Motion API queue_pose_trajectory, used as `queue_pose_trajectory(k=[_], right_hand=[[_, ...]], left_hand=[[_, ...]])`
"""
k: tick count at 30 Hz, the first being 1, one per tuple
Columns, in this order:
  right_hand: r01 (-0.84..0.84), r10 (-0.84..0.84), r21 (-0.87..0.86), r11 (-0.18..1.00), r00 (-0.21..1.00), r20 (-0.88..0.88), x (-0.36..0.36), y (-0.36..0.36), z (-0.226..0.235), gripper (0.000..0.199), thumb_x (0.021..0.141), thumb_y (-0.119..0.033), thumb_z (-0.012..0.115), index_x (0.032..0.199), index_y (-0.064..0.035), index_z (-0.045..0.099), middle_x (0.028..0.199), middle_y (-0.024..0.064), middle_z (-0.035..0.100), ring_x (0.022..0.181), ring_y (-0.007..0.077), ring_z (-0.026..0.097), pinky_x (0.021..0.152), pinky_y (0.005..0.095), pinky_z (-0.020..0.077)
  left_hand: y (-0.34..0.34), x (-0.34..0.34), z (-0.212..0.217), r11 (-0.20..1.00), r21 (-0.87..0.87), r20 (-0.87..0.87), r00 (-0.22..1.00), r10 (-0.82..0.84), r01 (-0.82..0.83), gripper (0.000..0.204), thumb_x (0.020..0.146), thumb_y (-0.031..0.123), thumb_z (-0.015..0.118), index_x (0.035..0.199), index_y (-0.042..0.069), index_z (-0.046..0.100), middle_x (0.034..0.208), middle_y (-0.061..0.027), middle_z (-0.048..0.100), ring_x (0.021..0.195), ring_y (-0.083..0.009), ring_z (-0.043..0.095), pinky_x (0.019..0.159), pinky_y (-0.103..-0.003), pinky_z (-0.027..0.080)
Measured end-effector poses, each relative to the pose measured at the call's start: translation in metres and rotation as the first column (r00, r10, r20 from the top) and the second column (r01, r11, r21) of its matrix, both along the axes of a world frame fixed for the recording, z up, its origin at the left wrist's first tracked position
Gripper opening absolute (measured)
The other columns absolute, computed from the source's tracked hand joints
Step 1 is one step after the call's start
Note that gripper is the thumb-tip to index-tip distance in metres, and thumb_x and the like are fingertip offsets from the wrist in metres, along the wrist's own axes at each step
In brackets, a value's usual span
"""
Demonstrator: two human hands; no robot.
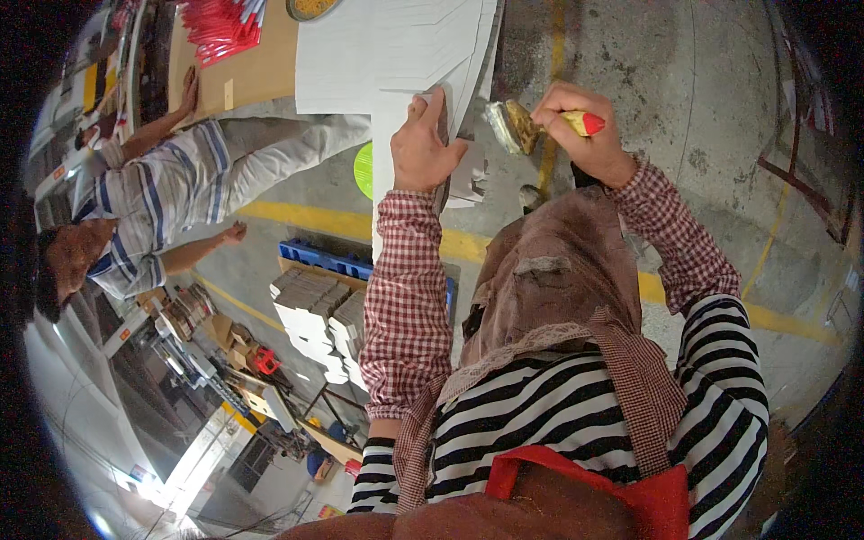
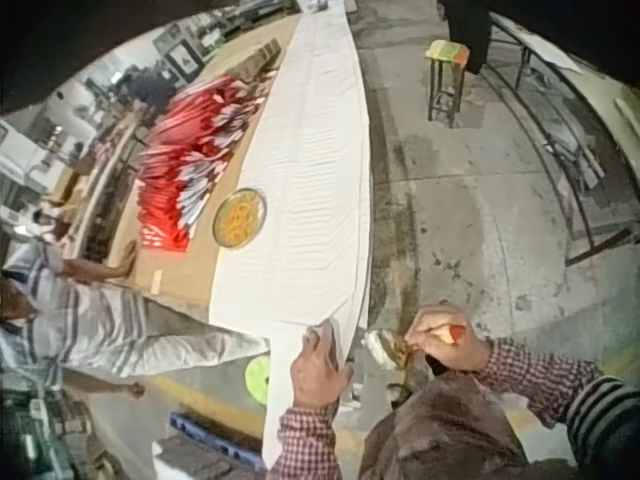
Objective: Applying adhesive or coating to large sheets of paper using a brush.
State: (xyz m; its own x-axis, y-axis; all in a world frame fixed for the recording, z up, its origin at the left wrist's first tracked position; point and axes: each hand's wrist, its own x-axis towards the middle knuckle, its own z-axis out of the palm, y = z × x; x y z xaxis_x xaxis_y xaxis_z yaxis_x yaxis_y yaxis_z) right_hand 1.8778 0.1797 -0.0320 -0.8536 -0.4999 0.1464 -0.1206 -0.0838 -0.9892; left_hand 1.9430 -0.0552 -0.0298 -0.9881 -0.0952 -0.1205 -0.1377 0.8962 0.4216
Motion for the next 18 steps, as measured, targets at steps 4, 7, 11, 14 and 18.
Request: queue_pose_trajectory(k=[4,7,11,14,18], right_hand=[[-0.027,0.028,0.009,1.0,0.995,-0.096,-0.009,-0.003,0.003,0.009,0.083,-0.002,0.056,0.075,0.0027,0.056,0.077,0.009,0.059,0.069,0.0168,0.056,0.064,0.0305,0.0448],[-0.149,0.165,0.126,0.981,0.978,-0.129,-0.006,-0.007,-0.007,0.009,0.082,-0.002,0.057,0.075,0.004,0.056,0.078,0.012,0.06,0.072,0.0191,0.057,0.064,0.0301,0.0439],[-0.227,0.248,0.138,0.964,0.956,-0.155,-0.004,-0.005,0.001,0.009,0.083,-0.003,0.058,0.077,0.0027,0.055,0.076,0.0099,0.057,0.068,0.0182,0.055,0.062,0.0298,0.0438],[-0.177,0.199,0.113,0.978,0.953,-0.227,-0.007,-0.007,0.009,0.009,0.083,-0.002,0.058,0.076,0.0026,0.054,0.075,0.0099,0.057,0.067,0.0183,0.054,0.061,0.0298,0.0434],[-0.295,0.336,0.208,0.932,0.921,-0.197,-0.005,-0.009,-0.003,0.007,0.081,-0.002,0.057,0.076,0.003,0.056,0.078,0.0125,0.06,0.072,0.0218,0.058,0.063,0.0306,0.0455]], left_hand=[[0.003,-0.002,-0.002,0.997,0.077,0.054,0.999,0.001,-0.005,0.081,0.057,0.02,0.071,0.13,0.0,0.042,0.127,-0.0378,0.04,0.119,-0.0485,0.041,0.091,-0.044,0.045],[0.004,-0.002,-0.004,0.998,0.061,0.054,0.999,0.008,-0.012,0.08,0.058,0.021,0.071,0.13,0.001,0.043,0.127,-0.0371,0.04,0.12,-0.048,0.041,0.092,-0.044,0.045],[0.003,0.0,-0.006,0.999,0.041,0.054,0.998,0.021,-0.023,0.079,0.058,0.021,0.07,0.13,0.001,0.043,0.126,-0.0357,0.042,0.12,-0.0471,0.041,0.091,-0.044,0.045],[0.004,-0.001,-0.003,0.997,0.068,0.066,0.997,0.027,-0.031,0.08,0.058,0.021,0.071,0.13,0.002,0.043,0.125,-0.0347,0.042,0.119,-0.0467,0.042,0.09,-0.044,0.045],[0.006,0.001,-0.007,0.999,0.027,0.007,0.999,0.032,-0.032,0.08,0.058,0.021,0.072,0.13,0.002,0.043,0.124,-0.0337,0.043,0.117,-0.0458,0.043,0.088,-0.043,0.047]])
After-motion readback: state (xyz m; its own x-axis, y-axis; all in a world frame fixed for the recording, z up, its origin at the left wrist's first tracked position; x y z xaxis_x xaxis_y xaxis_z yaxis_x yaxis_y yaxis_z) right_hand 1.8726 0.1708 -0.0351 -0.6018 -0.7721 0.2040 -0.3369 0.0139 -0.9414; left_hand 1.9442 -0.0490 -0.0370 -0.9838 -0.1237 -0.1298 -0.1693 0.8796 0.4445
